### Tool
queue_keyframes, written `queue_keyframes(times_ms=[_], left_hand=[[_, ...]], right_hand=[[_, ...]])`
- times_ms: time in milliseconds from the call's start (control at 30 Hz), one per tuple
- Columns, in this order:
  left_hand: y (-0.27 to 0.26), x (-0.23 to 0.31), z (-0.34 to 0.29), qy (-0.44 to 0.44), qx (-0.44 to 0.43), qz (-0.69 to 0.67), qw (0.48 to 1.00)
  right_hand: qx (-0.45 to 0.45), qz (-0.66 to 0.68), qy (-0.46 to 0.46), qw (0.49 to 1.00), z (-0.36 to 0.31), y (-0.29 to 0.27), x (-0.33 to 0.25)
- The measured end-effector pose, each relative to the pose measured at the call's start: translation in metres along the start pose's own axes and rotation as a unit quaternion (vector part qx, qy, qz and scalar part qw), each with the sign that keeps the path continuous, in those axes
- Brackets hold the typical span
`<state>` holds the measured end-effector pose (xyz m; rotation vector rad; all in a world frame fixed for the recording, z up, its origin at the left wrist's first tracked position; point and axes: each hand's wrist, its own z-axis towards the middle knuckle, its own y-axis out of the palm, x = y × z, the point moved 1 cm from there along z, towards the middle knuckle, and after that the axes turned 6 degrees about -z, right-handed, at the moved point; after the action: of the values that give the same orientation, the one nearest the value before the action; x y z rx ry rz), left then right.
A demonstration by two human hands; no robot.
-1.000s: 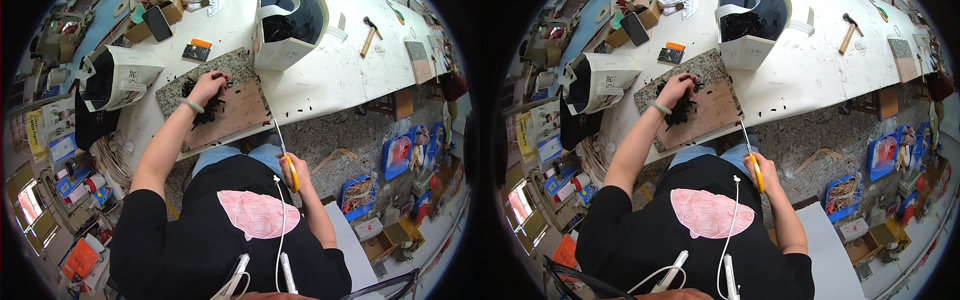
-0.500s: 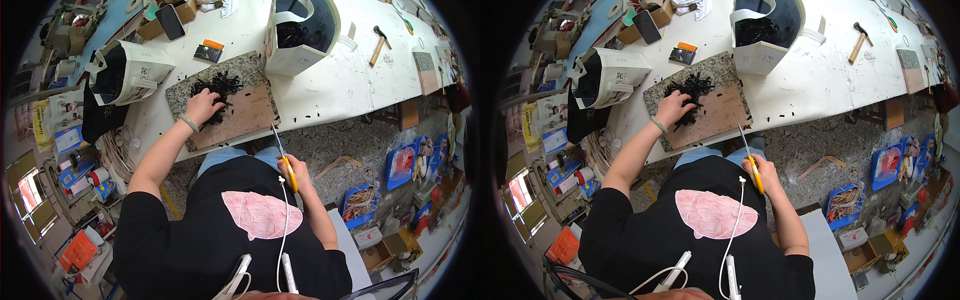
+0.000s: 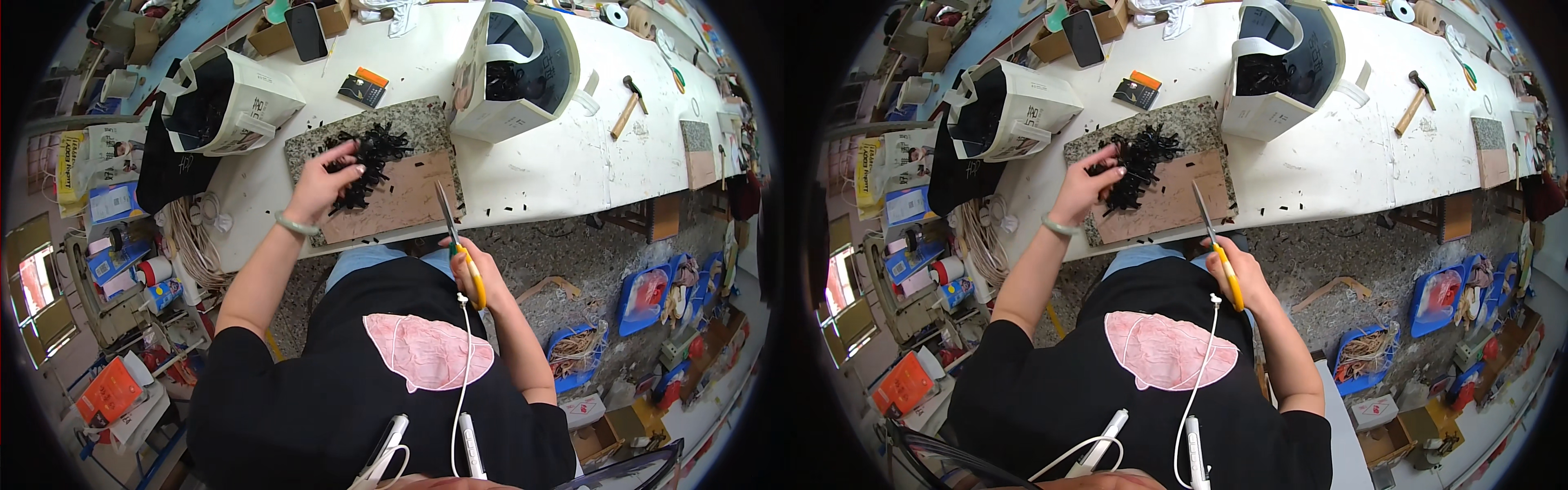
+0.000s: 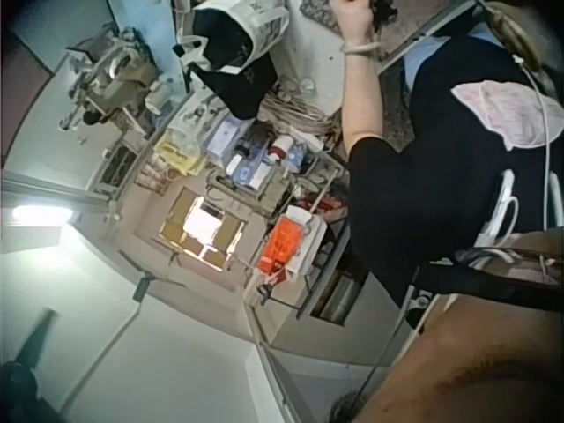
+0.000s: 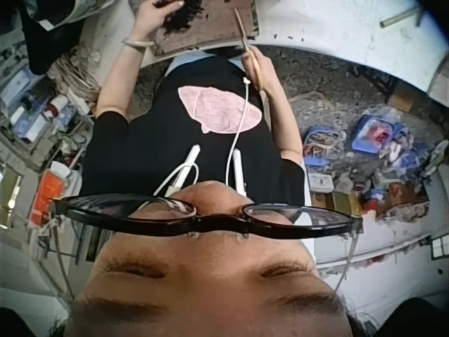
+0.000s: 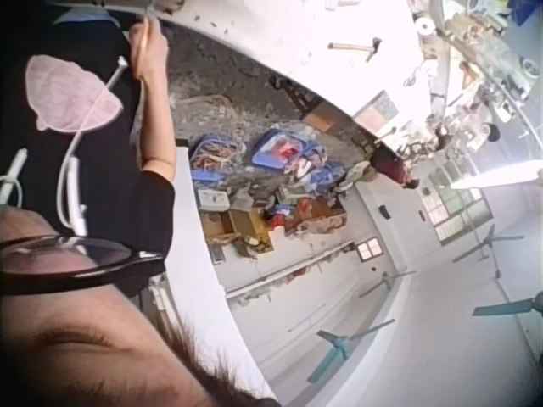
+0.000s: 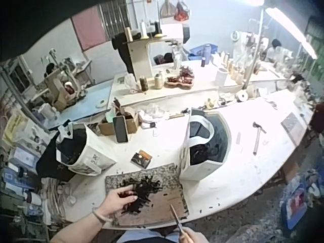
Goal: Trimming excess material from black shoe components using scissors on an industrial workbench.
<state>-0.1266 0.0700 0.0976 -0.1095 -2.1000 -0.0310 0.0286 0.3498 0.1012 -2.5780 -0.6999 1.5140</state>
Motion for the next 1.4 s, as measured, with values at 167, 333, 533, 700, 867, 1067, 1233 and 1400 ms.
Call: queue_keyframes(times_ms=[167, 333, 533, 700, 867, 1067, 1233, 1400], left_hand=[[0.059, 0.023, -0.057, -0.047, -0.046, -0.077, 0.995], [0.089, 0.024, -0.074, -0.021, -0.102, -0.077, 0.992], [0.104, 0.038, -0.078, -0.063, -0.149, -0.064, 0.985], [0.111, 0.035, -0.073, -0.082, -0.189, -0.05, 0.977], [0.118, 0.039, -0.075, -0.085, -0.217, -0.037, 0.972], [0.123, 0.038, -0.076, -0.114, -0.234, -0.032, 0.965], [0.128, 0.039, -0.07, -0.194, -0.208, -0.194, 0.939], [0.132, 0.024, -0.065, -0.237, -0.173, -0.423, 0.857]], right_hand=[[-0.021, 0.044, -0.049, 0.998, 0.001, -0.007, -0.029], [0.003, 0.03, -0.084, 0.996, -0.01, -0.016, -0.042], [0.023, -0.009, -0.037, 0.999, -0.025, -0.024, -0.04], [0.052, -0.024, -0.041, 0.998, -0.032, -0.024, -0.036], [0.082, -0.019, -0.057, 0.995, -0.039, -0.023, -0.03], [0.081, 0.007, -0.022, 0.996, -0.049, -0.02, -0.019], [0.055, 0.098, 0.037, 0.993, -0.065, -0.023, 0.001], [0.092, 0.011, -0.049, 0.994, -0.064, -0.014, 0.0]])
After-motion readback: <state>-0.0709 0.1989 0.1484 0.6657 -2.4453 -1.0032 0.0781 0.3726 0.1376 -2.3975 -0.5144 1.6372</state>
